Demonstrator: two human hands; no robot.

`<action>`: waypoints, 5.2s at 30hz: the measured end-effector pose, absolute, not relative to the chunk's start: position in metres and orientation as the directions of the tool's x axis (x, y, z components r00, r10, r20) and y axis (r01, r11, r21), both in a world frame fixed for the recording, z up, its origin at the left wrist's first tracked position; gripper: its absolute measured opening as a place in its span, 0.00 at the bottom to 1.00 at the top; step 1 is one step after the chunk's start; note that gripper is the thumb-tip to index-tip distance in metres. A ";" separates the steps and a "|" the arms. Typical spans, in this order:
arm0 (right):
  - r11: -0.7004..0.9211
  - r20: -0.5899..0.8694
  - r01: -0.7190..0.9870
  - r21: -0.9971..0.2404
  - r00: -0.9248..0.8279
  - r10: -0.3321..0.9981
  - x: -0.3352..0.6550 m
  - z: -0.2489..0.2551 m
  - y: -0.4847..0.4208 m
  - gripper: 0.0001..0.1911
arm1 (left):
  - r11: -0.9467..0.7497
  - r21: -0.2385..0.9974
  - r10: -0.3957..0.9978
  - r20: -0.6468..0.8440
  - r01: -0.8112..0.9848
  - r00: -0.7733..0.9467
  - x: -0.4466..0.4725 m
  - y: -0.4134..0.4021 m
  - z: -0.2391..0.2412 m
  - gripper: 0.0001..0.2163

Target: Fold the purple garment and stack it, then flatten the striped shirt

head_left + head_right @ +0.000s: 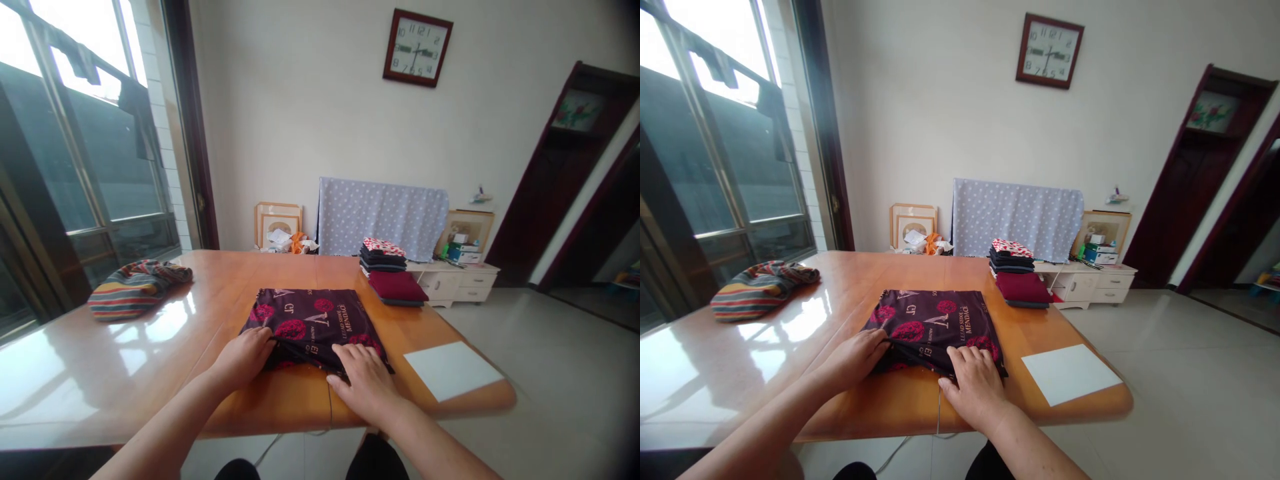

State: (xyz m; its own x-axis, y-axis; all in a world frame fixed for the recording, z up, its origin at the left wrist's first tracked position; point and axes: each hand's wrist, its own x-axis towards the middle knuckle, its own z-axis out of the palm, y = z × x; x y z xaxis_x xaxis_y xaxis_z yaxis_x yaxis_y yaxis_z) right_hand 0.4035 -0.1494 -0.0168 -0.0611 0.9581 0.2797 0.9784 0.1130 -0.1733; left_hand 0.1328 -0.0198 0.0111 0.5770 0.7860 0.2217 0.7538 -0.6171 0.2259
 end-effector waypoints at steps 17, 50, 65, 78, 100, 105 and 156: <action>0.099 0.300 0.964 -0.248 -0.021 0.954 0.416 -0.017 -0.127 0.16 | -0.609 0.116 0.783 0.247 0.784 0.572 0.129 -0.043 0.001 0.15; 0.150 0.187 0.718 -0.679 -0.028 0.982 0.497 0.020 -0.159 0.10 | -0.449 0.673 0.804 0.020 0.587 0.594 0.078 -0.032 0.055 0.11; 0.008 0.085 0.256 -0.967 0.293 0.952 0.516 0.008 -0.015 0.13 | -0.116 0.915 0.947 -0.015 0.386 0.320 0.109 0.111 0.033 0.19; -0.038 0.032 0.229 -0.973 0.296 0.955 0.526 -0.042 0.010 0.18 | 0.249 0.967 0.946 -0.255 0.053 0.199 0.110 0.113 0.004 0.29; 0.050 0.246 0.427 -0.903 0.418 0.875 0.545 -0.068 0.040 0.19 | -0.125 0.971 0.992 0.118 0.206 0.043 0.118 0.149 -0.024 0.23; -0.030 0.263 0.545 -0.838 0.450 0.853 0.548 -0.072 0.043 0.19 | -0.076 0.980 0.992 0.092 0.184 -0.081 0.110 0.139 -0.011 0.23; -0.002 -0.063 0.956 -0.293 -0.017 0.998 0.423 -0.011 -0.012 0.46 | -0.594 0.215 0.796 0.016 0.776 0.605 0.156 0.092 -0.013 0.51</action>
